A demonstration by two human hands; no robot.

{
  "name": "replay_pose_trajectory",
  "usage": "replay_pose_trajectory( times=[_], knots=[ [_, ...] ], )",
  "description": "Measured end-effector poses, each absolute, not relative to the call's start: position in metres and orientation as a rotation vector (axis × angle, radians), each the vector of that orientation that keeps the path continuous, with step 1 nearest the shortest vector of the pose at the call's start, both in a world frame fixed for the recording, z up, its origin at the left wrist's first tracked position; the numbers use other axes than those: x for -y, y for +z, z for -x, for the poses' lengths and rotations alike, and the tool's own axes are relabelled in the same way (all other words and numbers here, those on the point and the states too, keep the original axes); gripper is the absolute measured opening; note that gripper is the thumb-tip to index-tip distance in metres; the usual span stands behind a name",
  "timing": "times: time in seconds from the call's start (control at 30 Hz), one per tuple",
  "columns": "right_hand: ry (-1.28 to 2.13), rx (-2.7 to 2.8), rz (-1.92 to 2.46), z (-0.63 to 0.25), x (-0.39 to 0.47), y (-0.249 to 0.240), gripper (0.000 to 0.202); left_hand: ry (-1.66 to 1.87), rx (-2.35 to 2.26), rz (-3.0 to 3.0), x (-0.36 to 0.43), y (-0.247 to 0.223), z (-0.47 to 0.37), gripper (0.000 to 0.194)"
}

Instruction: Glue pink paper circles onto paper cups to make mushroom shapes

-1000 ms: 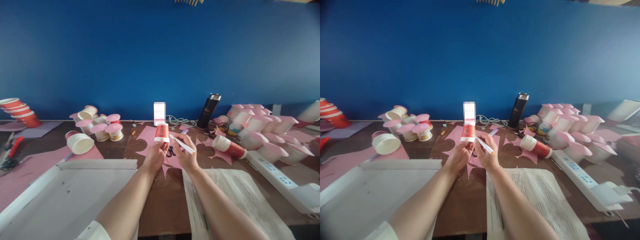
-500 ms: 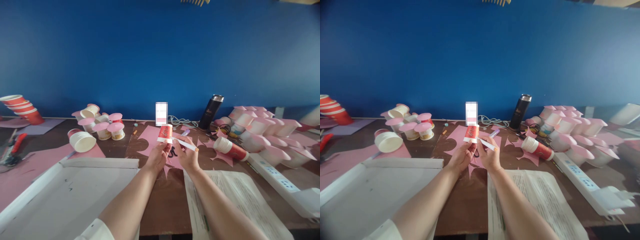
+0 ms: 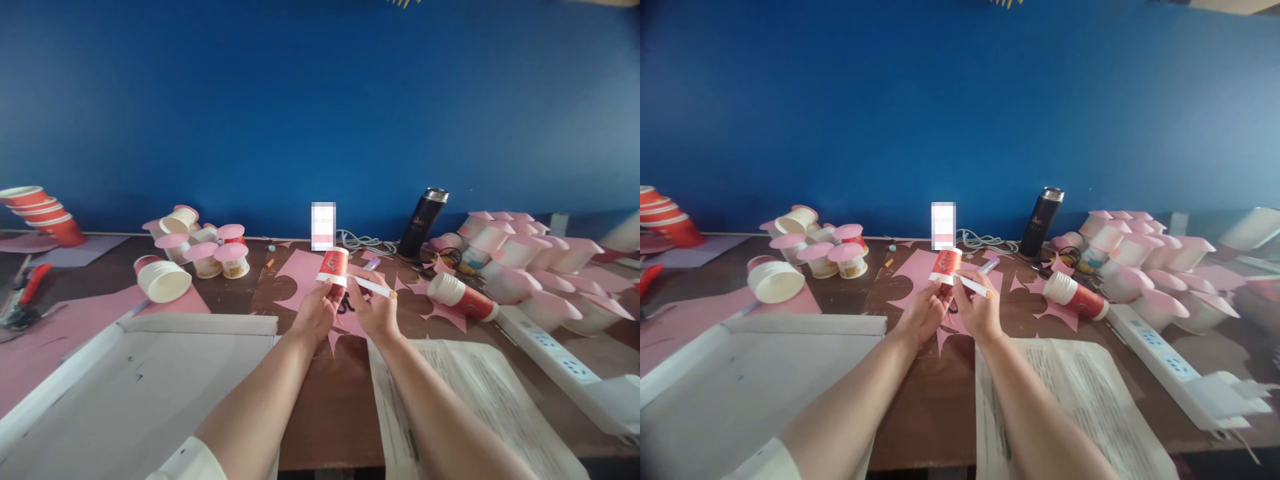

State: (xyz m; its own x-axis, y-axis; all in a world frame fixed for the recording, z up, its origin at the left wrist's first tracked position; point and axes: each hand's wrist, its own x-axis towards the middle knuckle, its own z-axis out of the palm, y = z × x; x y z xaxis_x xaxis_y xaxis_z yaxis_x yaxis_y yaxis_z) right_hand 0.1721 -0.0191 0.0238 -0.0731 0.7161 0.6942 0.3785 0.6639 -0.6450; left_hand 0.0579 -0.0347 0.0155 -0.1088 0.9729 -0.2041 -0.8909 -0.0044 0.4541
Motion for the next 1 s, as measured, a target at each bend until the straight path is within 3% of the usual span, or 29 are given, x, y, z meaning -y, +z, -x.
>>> replay_pose_trajectory(
  times=[1.0],
  knots=[
    [0.194, 1.685, 0.927, -0.1698, 0.0219, 0.0317, 0.016, 1.558, -0.570, -0.251, 0.0350, 0.0121, -0.0641, 0.008]
  ],
)
